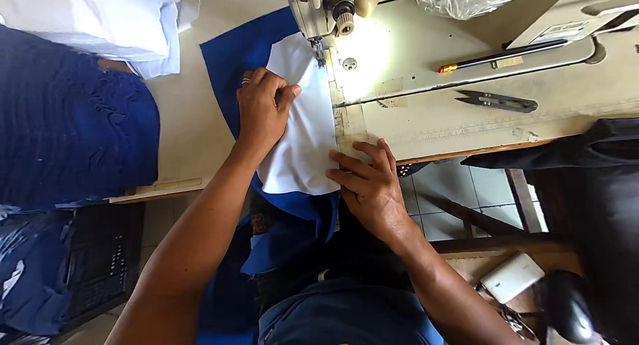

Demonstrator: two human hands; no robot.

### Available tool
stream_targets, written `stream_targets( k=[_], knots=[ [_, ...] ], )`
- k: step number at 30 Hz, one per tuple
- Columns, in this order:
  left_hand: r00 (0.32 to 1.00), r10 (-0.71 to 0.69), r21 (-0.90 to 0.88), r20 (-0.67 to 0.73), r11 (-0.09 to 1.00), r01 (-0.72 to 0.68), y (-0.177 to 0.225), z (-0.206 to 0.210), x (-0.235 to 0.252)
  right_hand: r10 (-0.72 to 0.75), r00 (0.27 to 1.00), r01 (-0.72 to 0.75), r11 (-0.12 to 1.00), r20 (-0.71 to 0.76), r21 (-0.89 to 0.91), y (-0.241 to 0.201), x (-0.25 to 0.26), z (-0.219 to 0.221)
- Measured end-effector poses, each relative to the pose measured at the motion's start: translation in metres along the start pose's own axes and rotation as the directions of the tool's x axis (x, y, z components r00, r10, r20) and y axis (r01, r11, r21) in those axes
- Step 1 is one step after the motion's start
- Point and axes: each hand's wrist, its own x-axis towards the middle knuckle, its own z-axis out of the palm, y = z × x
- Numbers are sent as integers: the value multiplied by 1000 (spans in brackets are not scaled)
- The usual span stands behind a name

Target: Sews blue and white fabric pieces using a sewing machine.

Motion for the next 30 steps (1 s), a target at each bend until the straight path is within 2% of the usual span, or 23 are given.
stream_targets(
  k=[6,20,22,25,28,30],
  knots=[
    [1000,-10,16,3,1000,10,1,-1,2,-42,999,42,998,-10,-49,-5,0,-1],
    [1000,-3,12,3,1000,3,1,0,3,-3,1000,3,999,-9,-34,-5,-2,1],
    [999,37,-29,21,999,-36,6,-8,8,9,1000,-9,1000,-12,-19,-5,-1,1],
    [975,222,-87,8,971,-220,19,-7,14,25,1000,-25,1000,-1,-13,-5,-1,1],
    [960,269,-71,71,962,-264,22,7,15,30,999,-30,999,15,-20,-6,0,-1],
    [955,290,-30,55,957,-289,20,12,13,36,999,-35,999,22,-22,-6,1,-2]
  ],
)
